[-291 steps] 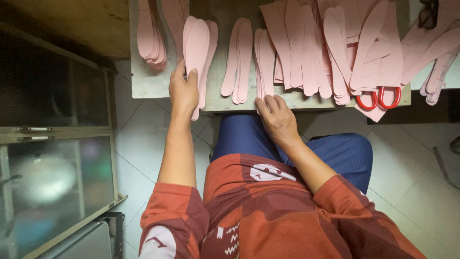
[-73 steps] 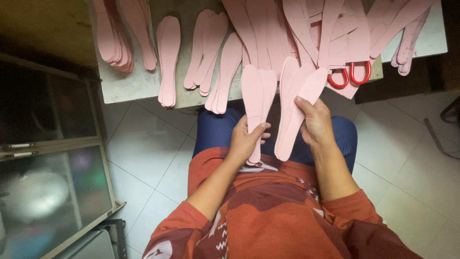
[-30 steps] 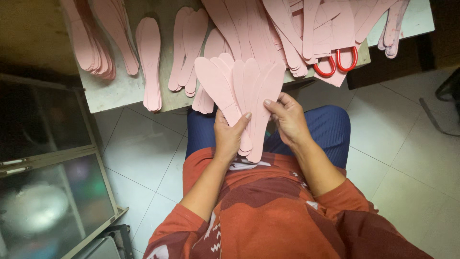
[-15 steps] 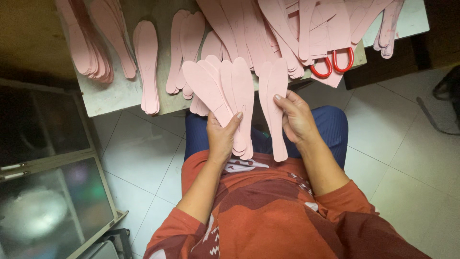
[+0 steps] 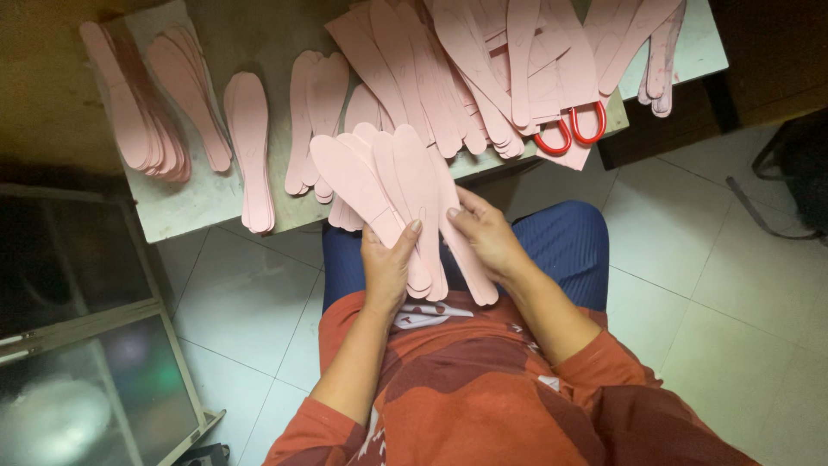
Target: The person sits on the floor and sorts pink shoe insoles on a low table, repeatedly picking up stacks, fanning them, and placing them back. The person briefly uses red-handled scissors to trim a stack of insoles before resuming sorting.
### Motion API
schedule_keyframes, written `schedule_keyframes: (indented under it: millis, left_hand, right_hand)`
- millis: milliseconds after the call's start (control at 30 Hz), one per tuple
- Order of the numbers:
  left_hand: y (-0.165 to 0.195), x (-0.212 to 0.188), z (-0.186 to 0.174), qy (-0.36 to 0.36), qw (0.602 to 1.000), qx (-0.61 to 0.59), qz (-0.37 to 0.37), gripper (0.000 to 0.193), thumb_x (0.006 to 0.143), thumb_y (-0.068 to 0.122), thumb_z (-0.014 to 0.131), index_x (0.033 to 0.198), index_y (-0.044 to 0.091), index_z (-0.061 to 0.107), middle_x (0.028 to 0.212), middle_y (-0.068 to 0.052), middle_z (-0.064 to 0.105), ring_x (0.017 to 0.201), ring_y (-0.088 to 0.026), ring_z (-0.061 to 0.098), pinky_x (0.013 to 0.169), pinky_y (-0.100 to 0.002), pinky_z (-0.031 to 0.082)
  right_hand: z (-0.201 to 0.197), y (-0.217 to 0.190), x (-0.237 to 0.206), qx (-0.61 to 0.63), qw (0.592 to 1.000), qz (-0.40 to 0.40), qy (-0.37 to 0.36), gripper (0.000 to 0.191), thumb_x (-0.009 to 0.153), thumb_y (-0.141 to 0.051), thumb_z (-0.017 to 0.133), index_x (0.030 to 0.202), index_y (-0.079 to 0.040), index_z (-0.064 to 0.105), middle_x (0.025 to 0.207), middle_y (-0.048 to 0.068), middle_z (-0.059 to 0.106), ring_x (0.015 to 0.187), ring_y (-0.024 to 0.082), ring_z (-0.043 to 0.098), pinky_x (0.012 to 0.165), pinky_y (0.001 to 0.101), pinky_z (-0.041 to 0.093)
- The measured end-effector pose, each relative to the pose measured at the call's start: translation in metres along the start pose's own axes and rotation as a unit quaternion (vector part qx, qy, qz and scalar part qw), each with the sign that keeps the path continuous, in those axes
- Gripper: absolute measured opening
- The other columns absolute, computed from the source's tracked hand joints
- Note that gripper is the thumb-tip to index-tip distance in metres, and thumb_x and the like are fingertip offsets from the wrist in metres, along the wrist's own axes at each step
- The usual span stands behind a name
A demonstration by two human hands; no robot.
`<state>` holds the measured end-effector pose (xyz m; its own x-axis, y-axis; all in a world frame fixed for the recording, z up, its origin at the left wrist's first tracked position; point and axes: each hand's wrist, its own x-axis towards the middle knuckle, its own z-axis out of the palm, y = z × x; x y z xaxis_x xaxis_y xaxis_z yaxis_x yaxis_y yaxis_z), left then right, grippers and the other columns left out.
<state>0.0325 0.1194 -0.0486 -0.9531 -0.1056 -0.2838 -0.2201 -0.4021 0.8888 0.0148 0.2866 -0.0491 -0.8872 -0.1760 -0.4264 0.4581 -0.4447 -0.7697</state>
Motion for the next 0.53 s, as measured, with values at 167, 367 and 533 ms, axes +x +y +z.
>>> schedule_keyframes:
  millis: [167,367,533]
  left_hand:
    - [-0.003,0.002,-0.006,0.038,0.999,0.003,-0.011,0.054,0.087,0.005,0.076,0.133,-0.003,0.049,0.124,-0.014,0.067,0.110,-0.018,0.067,0.096,-0.031,0.055]
    - [0.003,-0.001,-0.005,0.037,0.999,0.029,-0.008,0.053,0.089,0.006,0.076,0.134,-0.005,0.050,0.127,-0.015,0.066,0.112,-0.019,0.066,0.098,-0.031,0.054]
    - [0.020,0.003,0.008,0.041,0.997,0.054,-0.027,0.057,0.086,0.006,0.075,0.136,-0.003,0.049,0.127,-0.014,0.066,0.112,-0.019,0.066,0.097,-0.031,0.054]
  right_hand:
    - [-0.028,-0.034,0.013,-0.063,0.992,-0.059,0.097,0.046,0.103,-0.010,0.056,0.148,-0.002,0.054,0.099,0.004,0.067,0.070,0.009,0.060,0.063,0.0236,0.054]
    - [-0.053,-0.064,0.035,-0.047,0.984,-0.104,0.134,0.045,0.102,-0.010,0.054,0.147,-0.005,0.055,0.098,0.003,0.067,0.070,0.010,0.059,0.064,0.0249,0.054]
    - [-0.091,-0.063,0.064,0.010,0.979,-0.153,0.136,0.044,0.104,-0.006,0.053,0.146,0.001,0.059,0.108,0.008,0.069,0.082,0.013,0.063,0.073,0.0269,0.055]
